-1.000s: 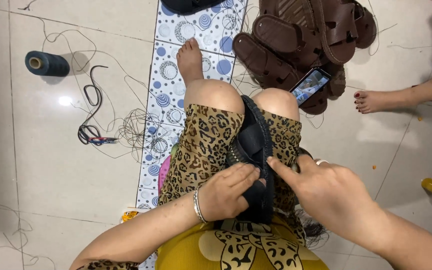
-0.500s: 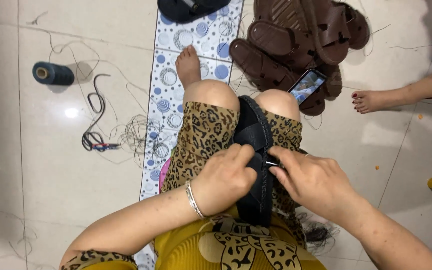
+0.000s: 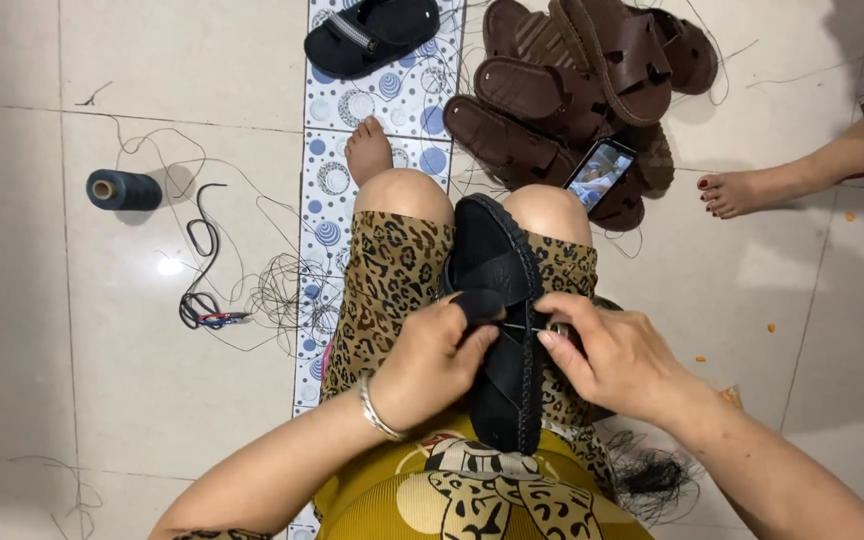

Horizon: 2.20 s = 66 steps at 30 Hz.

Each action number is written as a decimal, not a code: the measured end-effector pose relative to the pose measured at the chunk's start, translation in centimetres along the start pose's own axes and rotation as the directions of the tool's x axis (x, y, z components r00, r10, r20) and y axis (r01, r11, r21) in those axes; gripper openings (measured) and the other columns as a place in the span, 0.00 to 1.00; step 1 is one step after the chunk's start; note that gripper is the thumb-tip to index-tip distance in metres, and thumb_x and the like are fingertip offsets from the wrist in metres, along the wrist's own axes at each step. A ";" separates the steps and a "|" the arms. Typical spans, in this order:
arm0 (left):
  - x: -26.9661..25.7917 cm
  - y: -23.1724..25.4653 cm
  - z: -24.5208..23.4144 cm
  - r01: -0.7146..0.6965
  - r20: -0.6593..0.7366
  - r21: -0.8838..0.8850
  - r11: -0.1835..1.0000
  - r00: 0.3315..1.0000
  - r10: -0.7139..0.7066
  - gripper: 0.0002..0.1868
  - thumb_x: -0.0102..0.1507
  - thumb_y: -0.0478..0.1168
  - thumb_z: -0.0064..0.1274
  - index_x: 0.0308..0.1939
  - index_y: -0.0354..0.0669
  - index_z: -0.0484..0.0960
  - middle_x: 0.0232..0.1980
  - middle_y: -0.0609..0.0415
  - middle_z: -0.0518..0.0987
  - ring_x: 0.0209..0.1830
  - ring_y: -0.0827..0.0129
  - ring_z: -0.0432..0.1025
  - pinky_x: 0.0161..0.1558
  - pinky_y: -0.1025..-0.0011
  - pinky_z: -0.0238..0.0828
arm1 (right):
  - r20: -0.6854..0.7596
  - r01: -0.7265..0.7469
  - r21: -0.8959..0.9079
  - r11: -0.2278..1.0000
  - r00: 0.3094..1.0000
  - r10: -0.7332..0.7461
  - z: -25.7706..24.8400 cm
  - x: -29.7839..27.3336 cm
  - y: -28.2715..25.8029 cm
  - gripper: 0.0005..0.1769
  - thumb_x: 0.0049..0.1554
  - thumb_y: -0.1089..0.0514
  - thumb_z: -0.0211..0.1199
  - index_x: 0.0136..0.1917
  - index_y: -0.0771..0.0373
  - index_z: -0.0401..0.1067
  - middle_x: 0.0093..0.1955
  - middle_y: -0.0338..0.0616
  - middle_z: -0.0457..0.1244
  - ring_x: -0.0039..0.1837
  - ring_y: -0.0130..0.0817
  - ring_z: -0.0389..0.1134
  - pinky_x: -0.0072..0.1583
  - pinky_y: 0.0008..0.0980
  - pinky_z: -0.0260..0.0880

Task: Hand-sewing a leather sandal strap to the sole using a needle and thick thread.

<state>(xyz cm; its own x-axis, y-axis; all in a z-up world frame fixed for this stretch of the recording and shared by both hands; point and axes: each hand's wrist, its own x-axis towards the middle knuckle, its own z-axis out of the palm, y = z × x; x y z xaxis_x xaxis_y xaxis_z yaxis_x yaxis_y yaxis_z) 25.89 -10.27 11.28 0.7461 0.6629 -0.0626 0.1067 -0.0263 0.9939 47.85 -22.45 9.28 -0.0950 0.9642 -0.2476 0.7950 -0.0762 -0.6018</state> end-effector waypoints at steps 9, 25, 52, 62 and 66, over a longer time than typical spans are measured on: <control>0.0 0.0 0.7 -0.381 0.362 0.576 0.723 0.912 0.192 0.18 0.60 0.31 0.47 0.54 0.28 0.71 0.38 0.46 0.74 0.30 0.59 0.71 0.31 0.66 0.71 | -0.340 0.113 -0.265 0.957 0.918 -0.203 -2.8 -0.4 -4.6 0.20 0.55 0.64 0.66 0.59 0.75 0.72 0.48 0.51 0.72 0.42 0.35 0.74 0.39 0.30 0.72; -0.4 -0.4 -0.6 -0.281 0.059 0.509 0.814 0.955 0.292 0.26 0.59 0.24 0.52 0.62 0.28 0.69 0.36 0.47 0.78 0.27 0.63 0.72 0.29 0.70 0.70 | 0.060 -0.080 0.976 0.202 0.993 0.101 0.3 -2.3 -1.7 0.17 0.62 0.63 0.51 0.30 0.60 0.62 0.32 0.43 0.63 0.30 0.26 0.56 0.32 0.24 0.61; -1.7 -1.9 -6.4 0.281 0.152 -0.357 0.891 0.958 -0.242 0.13 0.66 0.38 0.55 0.53 0.41 0.80 0.22 0.67 0.67 0.19 0.81 0.63 0.24 0.83 0.66 | -0.702 -0.044 -0.021 0.999 0.712 0.017 -0.2 1.5 6.6 0.07 0.53 0.76 0.66 0.41 0.69 0.71 0.40 0.48 0.65 0.39 0.36 0.64 0.41 0.31 0.65; -1.0 -4.8 -8.4 0.072 0.134 -0.706 0.705 0.990 0.033 0.10 0.69 0.45 0.54 0.49 0.46 0.84 0.60 0.50 0.82 0.50 0.73 0.78 0.61 0.70 0.77 | -0.237 0.419 0.879 -0.229 0.799 0.554 -0.1 -4.9 15.1 0.25 0.72 0.48 0.46 0.69 0.72 0.65 0.58 0.52 0.66 0.43 0.20 0.68 0.53 0.22 0.75; 3.0 -0.7 -9.5 -0.042 -0.046 -0.934 0.355 0.999 -0.001 0.11 0.71 0.41 0.54 0.48 0.35 0.84 0.54 0.33 0.80 0.59 0.48 0.75 0.67 0.52 0.71 | 0.058 -0.198 0.517 0.833 0.979 0.197 -0.8 1.6 -3.1 0.11 0.59 0.51 0.58 0.37 0.57 0.69 0.70 0.58 0.65 0.80 0.53 0.55 0.74 0.49 0.59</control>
<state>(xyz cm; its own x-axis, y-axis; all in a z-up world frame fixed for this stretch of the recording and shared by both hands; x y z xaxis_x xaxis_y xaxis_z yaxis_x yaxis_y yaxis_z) 21.83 -1.19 11.29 0.7153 0.6963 -0.0591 -0.6076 0.6615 0.4395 45.74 -20.43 11.33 0.0283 0.9139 -0.4050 0.3710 -0.3858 -0.8447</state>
